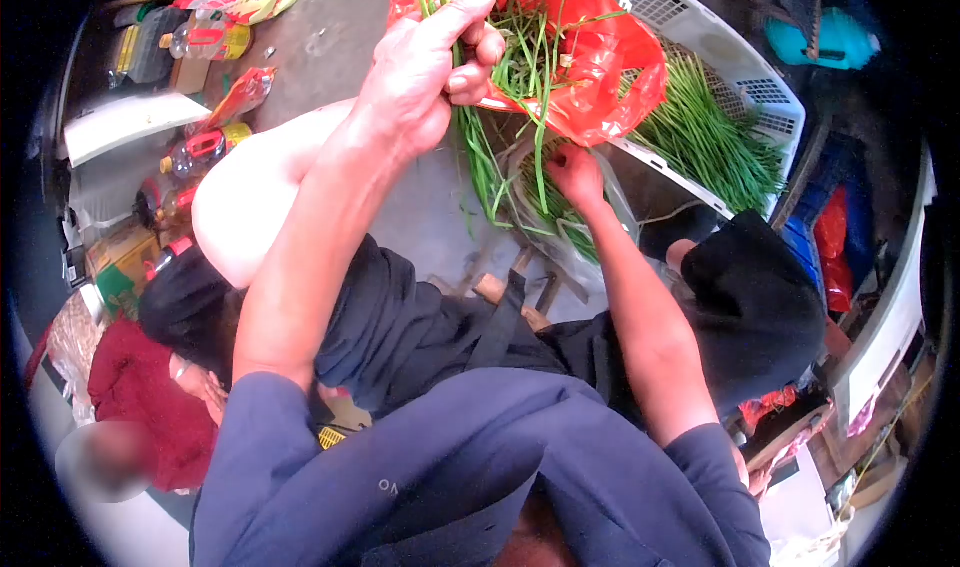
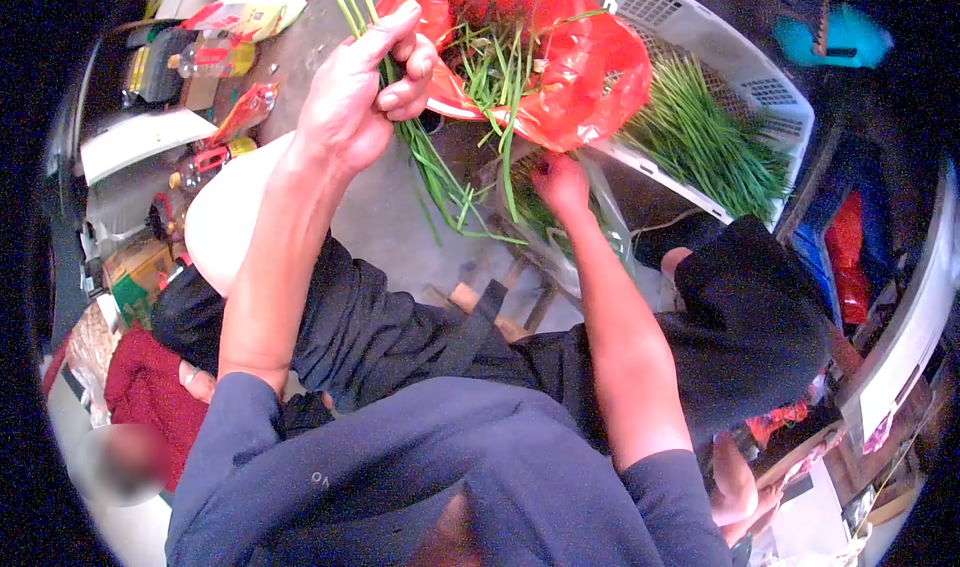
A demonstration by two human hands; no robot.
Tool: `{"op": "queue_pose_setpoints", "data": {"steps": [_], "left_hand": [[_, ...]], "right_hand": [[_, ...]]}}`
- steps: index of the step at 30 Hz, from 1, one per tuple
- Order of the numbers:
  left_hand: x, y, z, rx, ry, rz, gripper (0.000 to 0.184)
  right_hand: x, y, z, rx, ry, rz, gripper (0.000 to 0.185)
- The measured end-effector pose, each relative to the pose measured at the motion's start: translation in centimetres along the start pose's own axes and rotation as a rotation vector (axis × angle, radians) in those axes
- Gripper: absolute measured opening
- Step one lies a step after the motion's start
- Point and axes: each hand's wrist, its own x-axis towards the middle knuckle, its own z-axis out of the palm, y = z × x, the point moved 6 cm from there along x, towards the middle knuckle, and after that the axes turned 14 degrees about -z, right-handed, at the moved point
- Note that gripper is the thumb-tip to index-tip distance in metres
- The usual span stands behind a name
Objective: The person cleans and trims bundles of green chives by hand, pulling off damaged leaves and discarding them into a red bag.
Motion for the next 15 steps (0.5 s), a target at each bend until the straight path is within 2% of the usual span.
{"op": "queue_pose_setpoints", "data": {"steps": [5,8,9,11,12,15], "left_hand": [[0.1,-0.2,0.1,0.034,-0.021,0.019,0.028],[0.3,-0.6,0.5,0.054,-0.064,0.038,0.027],[0.3,-0.7,0.7,0.071,-0.09,0.046,0.027],[0.1,-1.3,1.1,0.124,-0.104,0.046,0.027],[0.3,-2.0,1.4,0.199,-0.161,-0.006,0.025],[0.1,-3.8,2.4,0.349,-0.221,-0.103,0.018]], "right_hand": [[-0.9,-0.4,-4.1,-0.036,0.074,0.032,0.021],[-1.4,-0.9,-5.4,0.28,-0.027,0.158,0.017],[-1.5,-1.7,-6.7,0.27,-0.016,0.155,0.017],[-1.5,-4.2,-8.8,0.593,-0.006,0.105,0.013],[-1.7,-6.5,-10.5,0.792,-0.01,0.178,0.012],[-1.9,-9.4,-14.4,1.135,0.133,0.208,0.012]]}}
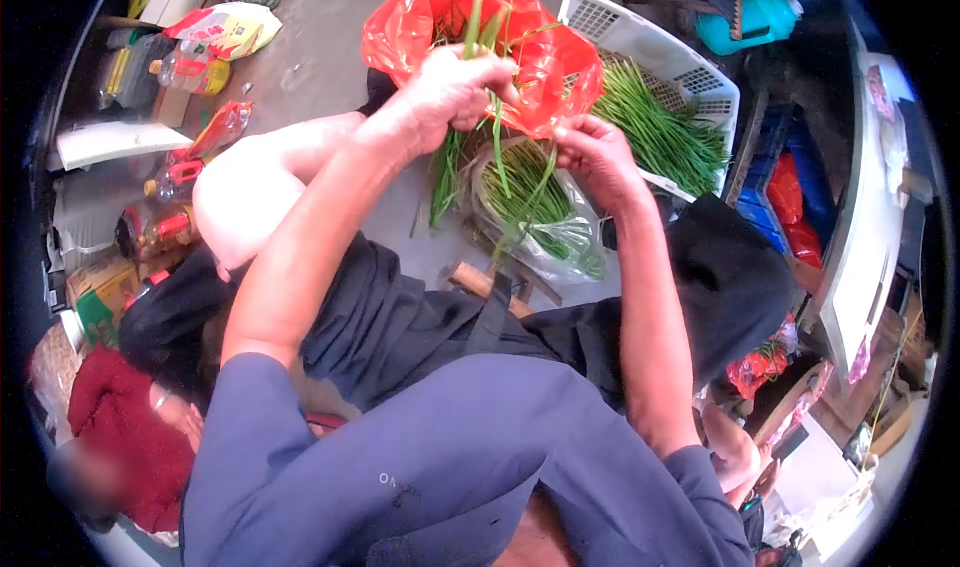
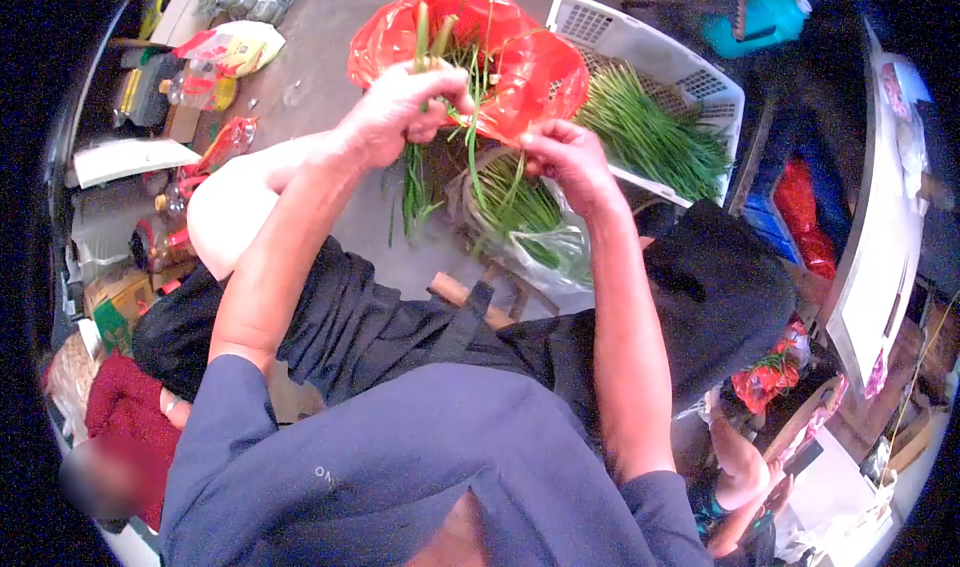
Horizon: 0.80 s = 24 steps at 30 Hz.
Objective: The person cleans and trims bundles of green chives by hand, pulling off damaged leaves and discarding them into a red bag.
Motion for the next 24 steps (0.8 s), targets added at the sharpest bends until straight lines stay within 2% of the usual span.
{"op": "queue_pose_setpoints", "data": {"steps": [4,10,18,20,24], "left_hand": [[0.1,-2.1,2.7,0.095,-0.096,-0.118,0.015],[0.1,-3.4,4.3,0.073,-0.254,-0.181,0.021],[0.4,-3.4,4.0,0.004,-0.202,-0.223,0.013],[0.9,-3.5,3.4,0.016,-0.159,-0.196,0.013],[1.3,-3.4,2.6,-0.005,-0.066,-0.168,0.012]], "right_hand": [[-0.5,-4.7,1.3,0.19,0.034,-0.126,0.01],[0.3,-3.7,2.2,0.225,0.06,-0.151,0.012],[0.6,-3.2,3.2,0.258,0.057,-0.182,0.018],[0.4,-3.2,2.8,0.176,0.136,-0.181,0.02],[0.6,-2.9,2.8,0.091,0.109,-0.187,0.021]]}}
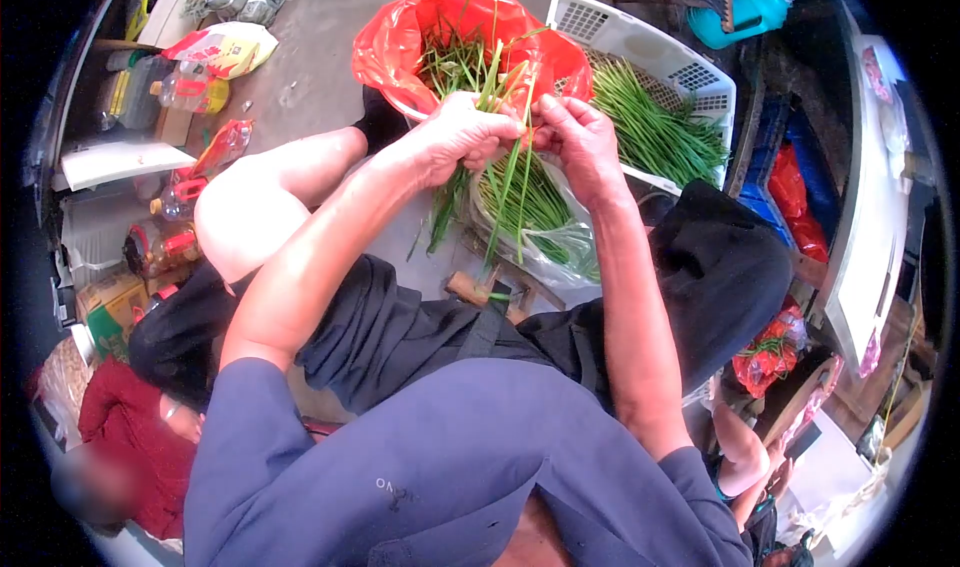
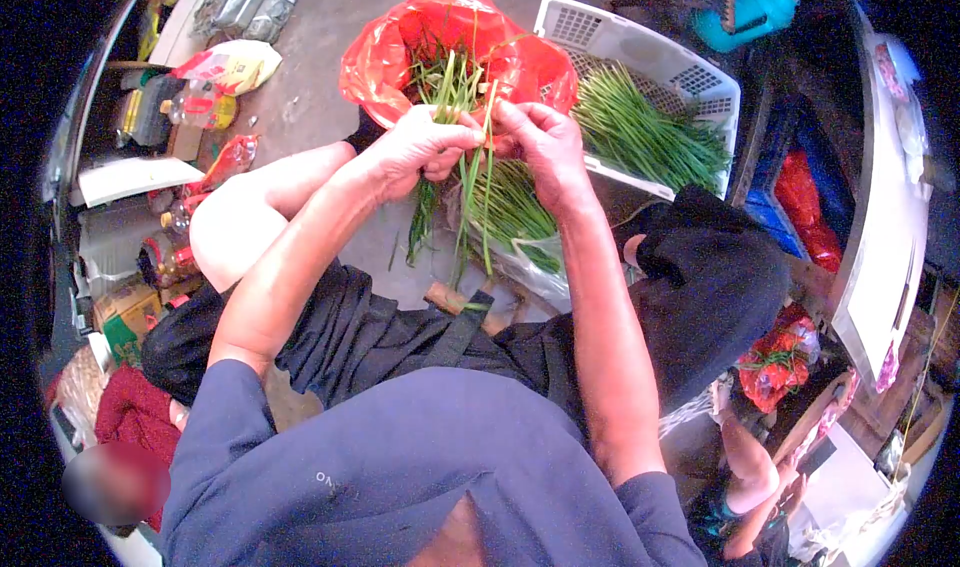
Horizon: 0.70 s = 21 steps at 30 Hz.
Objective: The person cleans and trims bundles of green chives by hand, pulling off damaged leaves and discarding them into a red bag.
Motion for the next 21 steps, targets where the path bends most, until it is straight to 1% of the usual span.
{"op": "queue_pose_setpoints", "data": {"steps": [2,10,12,14,16,17,18,20,21], "left_hand": [[0.1,0.1,-0.3,0.009,0.039,0.009,0.012],[0.1,0.0,-0.8,0.027,0.058,-0.014,0.008],[-0.1,0.1,-1.2,0.028,0.066,-0.02,0.007],[-0.4,-0.1,-1.2,0.018,0.034,-0.046,0.007],[-0.5,-0.2,-1.6,0.008,0.033,-0.042,0.007],[-0.6,-0.1,-1.8,0.0,0.024,-0.033,0.007],[-0.7,-0.1,-1.9,-0.007,0.015,-0.023,0.008],[-0.8,0.2,-2.4,-0.019,0.011,-0.018,0.008],[-0.9,0.3,-2.5,-0.027,0.006,-0.018,0.008]], "right_hand": [[-0.3,-0.4,0.7,-0.152,-0.106,-0.015,0.019],[0.1,-0.1,0.8,-0.207,-0.15,-0.024,0.015],[0.3,-0.1,0.7,-0.312,-0.163,-0.058,0.014],[0.4,-0.2,0.8,-0.312,-0.147,-0.059,0.014],[0.8,-0.2,0.3,-0.301,-0.067,-0.053,0.013],[1.1,0.0,0.2,-0.243,-0.019,-0.057,0.013],[1.5,0.1,0.3,-0.245,-0.025,-0.056,0.013],[2.5,-0.2,-0.2,-0.219,0.063,-0.081,0.017],[3.2,-0.3,-0.4,-0.242,0.07,-0.092,0.016]]}}
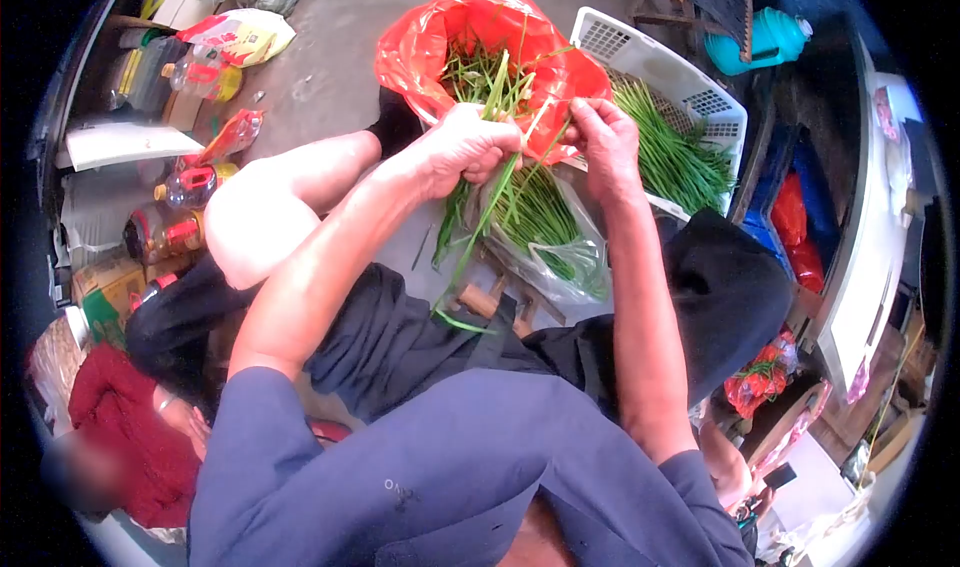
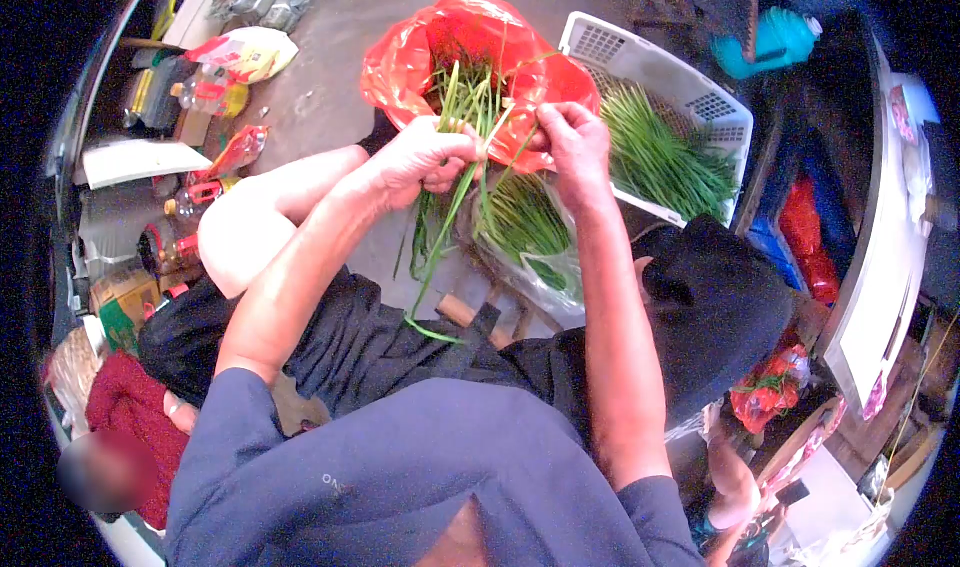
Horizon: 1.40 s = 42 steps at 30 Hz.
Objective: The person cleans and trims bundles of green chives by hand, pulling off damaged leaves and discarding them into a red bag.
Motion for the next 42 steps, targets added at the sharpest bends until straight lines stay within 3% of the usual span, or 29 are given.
{"op": "queue_pose_setpoints", "data": {"steps": [8,11,13,18,25,28,33,42], "left_hand": [[-1.2,0.9,-1.0,-0.081,-0.055,0.033,0.008],[-1.4,1.4,-0.9,-0.13,-0.091,0.054,0.008],[-1.4,1.5,-0.8,-0.153,-0.11,0.071,0.007],[-1.3,1.5,-0.5,-0.278,-0.144,0.074,0.007],[-0.1,0.6,0.2,-0.275,-0.188,0.014,0.01],[0.2,0.5,0.6,-0.295,-0.249,-0.003,0.011],[0.4,0.6,0.0,-0.103,-0.003,0.086,0.011],[1.0,0.4,-0.2,-0.097,-0.055,0.039,0.014]], "right_hand": [[5.7,0.6,0.2,0.295,0.17,0.052,0.015],[6.5,-0.9,2.4,0.256,0.129,-0.006,0.021],[6.1,-1.6,3.6,0.042,0.001,-0.029,0.026],[2.8,-1.4,3.9,0.081,-0.157,0.105,0.034],[0.0,-1.5,5.5,0.237,-0.306,0.155,0.024],[0.0,-1.1,5.1,0.276,-0.27,0.134,0.018],[-0.3,-1.0,4.8,0.263,-0.24,0.131,0.018],[-0.3,0.2,4.7,0.1,-0.264,0.052,0.021]]}}
